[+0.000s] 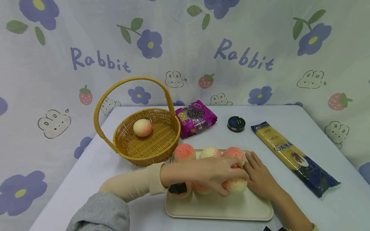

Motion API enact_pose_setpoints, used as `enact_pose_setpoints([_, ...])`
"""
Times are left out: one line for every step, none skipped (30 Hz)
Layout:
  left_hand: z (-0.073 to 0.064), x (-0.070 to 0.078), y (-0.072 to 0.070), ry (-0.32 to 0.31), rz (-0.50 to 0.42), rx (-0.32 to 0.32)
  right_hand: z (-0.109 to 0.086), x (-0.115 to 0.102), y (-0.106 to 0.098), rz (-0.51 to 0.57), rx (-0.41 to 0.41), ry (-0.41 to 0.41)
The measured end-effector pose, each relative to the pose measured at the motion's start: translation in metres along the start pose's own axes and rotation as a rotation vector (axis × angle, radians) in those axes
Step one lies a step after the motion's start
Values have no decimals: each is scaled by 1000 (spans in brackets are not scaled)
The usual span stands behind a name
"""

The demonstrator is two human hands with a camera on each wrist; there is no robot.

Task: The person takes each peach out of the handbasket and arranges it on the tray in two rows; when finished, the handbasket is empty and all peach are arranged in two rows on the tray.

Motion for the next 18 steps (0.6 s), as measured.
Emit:
enact_pose_setpoints([1, -1, 2, -2, 0, -7, 0, 0, 0, 2, -4, 7])
enact_pose_setpoints([2, -1, 3, -4, -4, -15, 1, 0, 0, 2, -10, 16])
enact_pose_setpoints([3, -2, 5, -4, -9, -22, 1, 0, 0, 3, -18, 26])
enact_pose_setpoints([4, -2, 7, 0, -19, -30, 1, 0, 0, 3, -25, 35])
enact_pose_setpoints([5, -2, 8, 3, -28, -38, 1, 0, 0, 3, -30, 44])
enact_pose_setpoints([6, -3, 10, 4, -39, -50, 1, 0, 0, 5, -32, 48])
enact_pose_setpoints([7, -3, 11, 8, -48, -58, 1, 0, 0, 9, -37, 53])
enact_pose_setpoints([8, -3, 13, 13, -64, -67, 1, 0, 0, 13, -40, 57])
enact_pose_setpoints([9, -3, 15, 16, -69, -75, 1, 0, 0, 20, -40, 59])
enact_pose_setpoints([9, -2, 17, 12, -65, -86, 1, 0, 1, 28, -40, 62])
enact_pose_setpoints([10, -2, 19, 4, -70, -96, 1, 0, 1, 35, -43, 67])
enact_pose_setpoints([10, -1, 20, 0, -73, -104, 1, -1, 0, 38, -44, 68])
enact_pose_setpoints([10, -1, 22, -7, -73, -110, 1, -2, 0, 40, -46, 71])
enact_pose_setpoints([10, -1, 23, -13, -71, -116, 1, -2, 0, 44, -47, 73])
enact_pose_setpoints([10, 0, 23, -17, -63, -115, 1, -3, -1, 46, -48, 74])
enact_pose_setpoints([10, 0, 24, -19, -60, -114, 1, -3, -1, 45, -48, 74])
enact_pose_setpoints([10, 0, 23, -20, -62, -110, 1, -4, -2, 43, -49, 73])
enact_pose_setpoints([10, 0, 23, -19, -51, -105, 1, -5, -3, 43, -47, 69])
Point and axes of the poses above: each hand's wrist, its own z-axis towards the middle knuckle, its own y-axis out of the palm, x = y × z, the point moved 4 cm from there along z, towards the middle knuckle, and after that the axes turned 7 degrees about -x, right-handed, at the moved point
